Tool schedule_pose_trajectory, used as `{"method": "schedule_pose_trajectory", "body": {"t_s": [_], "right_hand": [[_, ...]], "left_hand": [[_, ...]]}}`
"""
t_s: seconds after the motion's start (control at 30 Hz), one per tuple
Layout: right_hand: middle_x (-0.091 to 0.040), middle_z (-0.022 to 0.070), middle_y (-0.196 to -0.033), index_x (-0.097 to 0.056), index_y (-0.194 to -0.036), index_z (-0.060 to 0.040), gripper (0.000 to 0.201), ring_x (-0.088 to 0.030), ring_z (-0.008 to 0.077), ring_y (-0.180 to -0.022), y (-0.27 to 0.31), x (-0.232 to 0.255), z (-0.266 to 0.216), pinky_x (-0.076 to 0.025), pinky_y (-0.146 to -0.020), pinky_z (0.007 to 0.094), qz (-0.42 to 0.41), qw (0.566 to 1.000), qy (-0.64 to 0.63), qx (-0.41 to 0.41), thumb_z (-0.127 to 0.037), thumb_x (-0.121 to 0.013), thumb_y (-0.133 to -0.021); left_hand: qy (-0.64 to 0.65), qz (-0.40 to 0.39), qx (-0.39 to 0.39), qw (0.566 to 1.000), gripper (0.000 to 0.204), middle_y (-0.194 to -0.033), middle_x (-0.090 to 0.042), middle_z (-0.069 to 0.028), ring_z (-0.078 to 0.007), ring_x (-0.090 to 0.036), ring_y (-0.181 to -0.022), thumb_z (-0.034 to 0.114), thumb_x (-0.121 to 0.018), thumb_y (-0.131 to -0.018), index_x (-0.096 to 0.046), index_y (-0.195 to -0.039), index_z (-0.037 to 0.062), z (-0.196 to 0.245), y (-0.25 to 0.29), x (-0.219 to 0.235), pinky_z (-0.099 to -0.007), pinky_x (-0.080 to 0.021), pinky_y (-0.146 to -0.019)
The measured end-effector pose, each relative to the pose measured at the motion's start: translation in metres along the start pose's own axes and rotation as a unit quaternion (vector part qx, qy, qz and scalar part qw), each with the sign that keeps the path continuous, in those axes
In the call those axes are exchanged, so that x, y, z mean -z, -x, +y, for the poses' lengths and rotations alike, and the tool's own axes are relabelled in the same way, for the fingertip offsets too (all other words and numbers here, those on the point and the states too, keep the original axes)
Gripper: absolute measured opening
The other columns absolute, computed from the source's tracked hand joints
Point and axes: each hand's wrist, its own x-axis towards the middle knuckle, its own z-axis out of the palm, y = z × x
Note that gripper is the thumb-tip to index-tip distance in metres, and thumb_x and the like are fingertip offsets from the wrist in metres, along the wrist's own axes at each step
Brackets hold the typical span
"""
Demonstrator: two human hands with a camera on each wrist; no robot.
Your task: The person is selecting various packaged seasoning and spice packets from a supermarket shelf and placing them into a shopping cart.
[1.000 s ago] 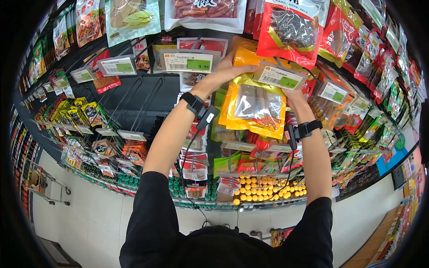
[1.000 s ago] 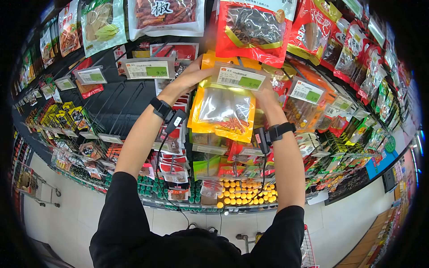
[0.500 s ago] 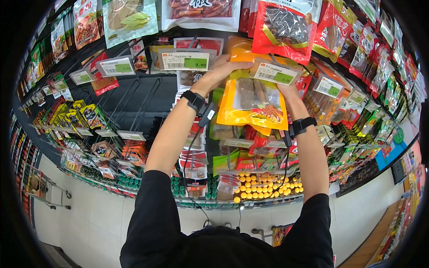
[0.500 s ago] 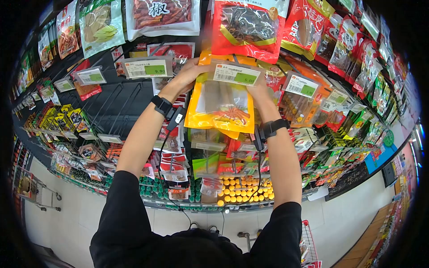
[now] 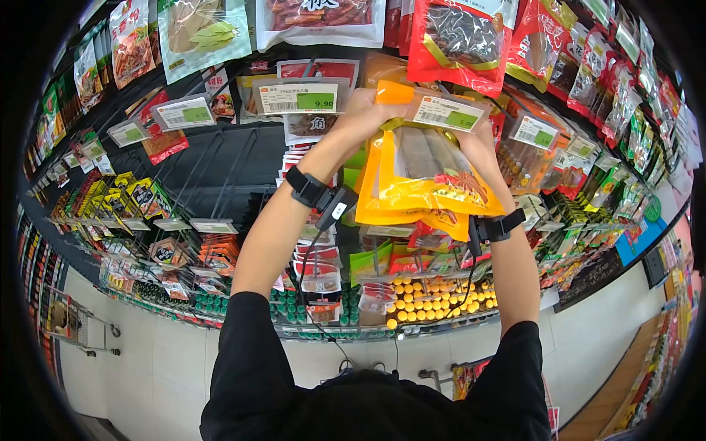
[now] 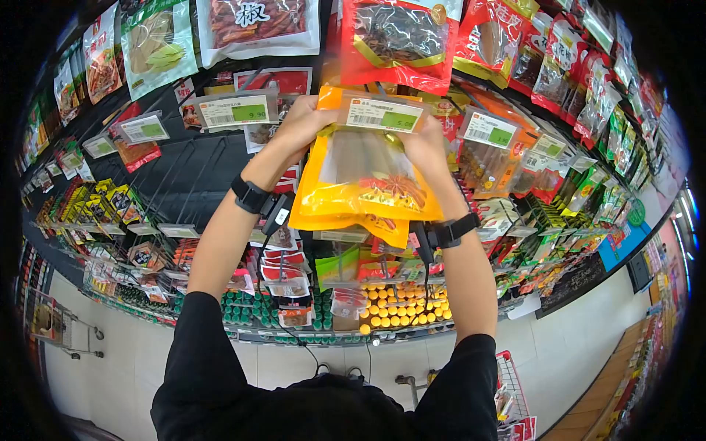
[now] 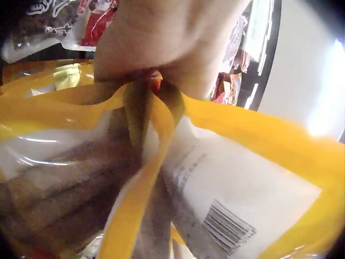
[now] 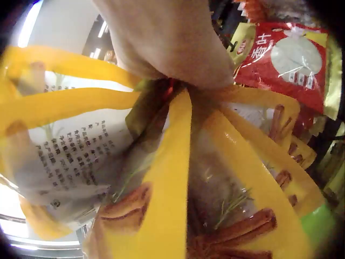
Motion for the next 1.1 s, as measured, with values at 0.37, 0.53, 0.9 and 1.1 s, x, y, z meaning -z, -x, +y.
{"method": "schedule_pose_trajectory", "body": {"t_s": [0.37, 0.53, 0.9, 1.1], "right_hand": [[-0.069, 0.0068, -0.102, -0.064, -0.106, 0.0009, 0.027, -0.064, 0.0111, -0.09, 0.041, 0.006, -0.038, -0.051, -0.081, 0.0256, 0.023, 0.986, -0.153, -0.062, -0.004, -0.072, -0.08], [-0.069, 0.005, -0.097, -0.065, -0.104, 0.0009, 0.026, -0.064, 0.0104, -0.085, 0.067, 0.011, -0.049, -0.051, -0.078, 0.0254, 0.028, 0.981, -0.163, -0.097, -0.007, -0.073, -0.081], [-0.071, 0.0059, -0.09, -0.067, -0.097, 0.0007, 0.02, -0.065, 0.011, -0.08, 0.155, 0.071, -0.097, -0.051, -0.074, 0.027, 0.077, 0.985, -0.153, 0.014, -0.012, -0.072, -0.082], [-0.07, 0.0068, -0.092, -0.063, -0.102, 0.0015, 0.03, -0.064, 0.0095, -0.081, 0.262, 0.15, -0.123, -0.051, -0.074, 0.0255, 0.093, 0.987, -0.13, 0.005, -0.014, -0.076, -0.08]], "left_hand": [[0.071, -0.034, -0.021, 0.997, 0.027, -0.103, -0.068, -0.0075, -0.0126, -0.065, -0.088, 0.007, -0.067, -0.082, -0.064, -0.107, -0.0005, 0.025, 0.041, -0.02, -0.0253, -0.05, -0.079], [0.13, -0.019, 0.02, 0.991, 0.023, -0.097, -0.069, -0.0068, -0.0109, -0.065, -0.083, 0.009, -0.07, -0.082, -0.068, -0.102, -0.0032, 0.026, 0.063, -0.042, -0.0232, -0.05, -0.073], [0.019, 0.006, -0.011, 1.0, 0.023, -0.098, -0.068, -0.0062, -0.0101, -0.064, -0.085, 0.011, -0.07, -0.084, -0.067, -0.103, -0.0021, 0.055, 0.132, -0.121, -0.0234, -0.048, -0.077], [-0.071, -0.02, -0.072, 0.995, 0.024, -0.093, -0.066, -0.0039, -0.0084, -0.06, -0.082, 0.014, -0.07, -0.085, -0.065, -0.102, -0.0016, 0.046, 0.19, -0.201, -0.0224, -0.045, -0.075]]}}
